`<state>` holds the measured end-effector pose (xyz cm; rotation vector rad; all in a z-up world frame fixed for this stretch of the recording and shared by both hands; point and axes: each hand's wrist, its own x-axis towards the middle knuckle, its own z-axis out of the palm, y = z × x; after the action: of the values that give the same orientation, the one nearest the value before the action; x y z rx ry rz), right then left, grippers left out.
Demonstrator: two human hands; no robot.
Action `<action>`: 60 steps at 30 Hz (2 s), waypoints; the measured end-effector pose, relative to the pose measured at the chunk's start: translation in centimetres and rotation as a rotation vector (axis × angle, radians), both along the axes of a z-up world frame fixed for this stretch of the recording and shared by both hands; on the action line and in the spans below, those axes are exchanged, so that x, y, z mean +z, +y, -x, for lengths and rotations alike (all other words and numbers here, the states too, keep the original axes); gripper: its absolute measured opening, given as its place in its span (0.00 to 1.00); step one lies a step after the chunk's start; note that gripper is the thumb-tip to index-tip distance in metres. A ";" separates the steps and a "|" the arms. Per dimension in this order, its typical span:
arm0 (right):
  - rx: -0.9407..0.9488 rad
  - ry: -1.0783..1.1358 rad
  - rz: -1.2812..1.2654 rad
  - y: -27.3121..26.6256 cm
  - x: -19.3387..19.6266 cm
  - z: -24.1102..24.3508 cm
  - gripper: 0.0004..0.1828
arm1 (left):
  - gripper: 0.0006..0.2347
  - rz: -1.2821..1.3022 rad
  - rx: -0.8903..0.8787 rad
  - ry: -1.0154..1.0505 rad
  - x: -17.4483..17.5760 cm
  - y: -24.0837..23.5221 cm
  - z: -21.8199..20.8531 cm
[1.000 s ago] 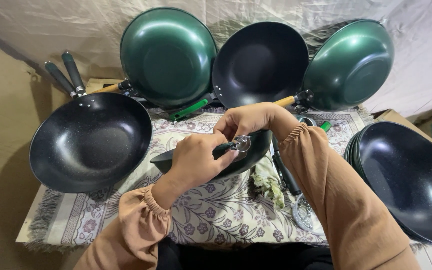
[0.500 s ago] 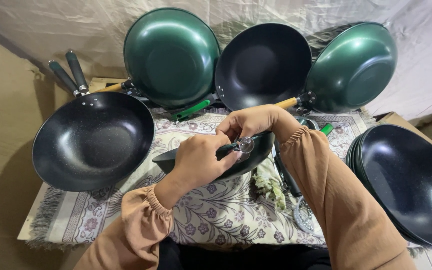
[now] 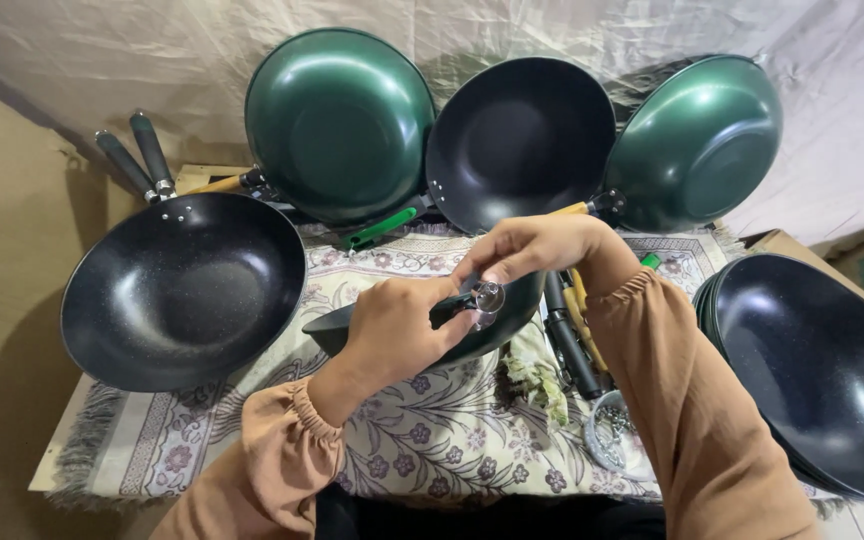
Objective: Cleaning woks with a cloth and assembling handle brackets and screws onto them.
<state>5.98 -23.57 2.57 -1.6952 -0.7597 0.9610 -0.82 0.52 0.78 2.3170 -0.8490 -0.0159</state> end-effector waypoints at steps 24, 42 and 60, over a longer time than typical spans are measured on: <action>-0.422 -0.790 -0.009 1.6 -3.0 7.6 0.26 | 0.16 -0.050 0.144 0.407 -0.3 0.2 -0.3; -0.442 -0.943 0.154 2.0 -2.7 8.9 0.13 | 0.11 -0.015 0.067 0.382 -4.3 -0.3 -2.1; -0.687 -0.695 0.661 -7.4 -8.1 15.2 0.15 | 0.10 0.127 0.181 0.407 -3.5 0.0 -1.9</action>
<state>-9.25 -30.99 -5.50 -2.6804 -0.2061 0.0998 1.10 0.50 -2.68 2.1560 -0.4228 -0.3331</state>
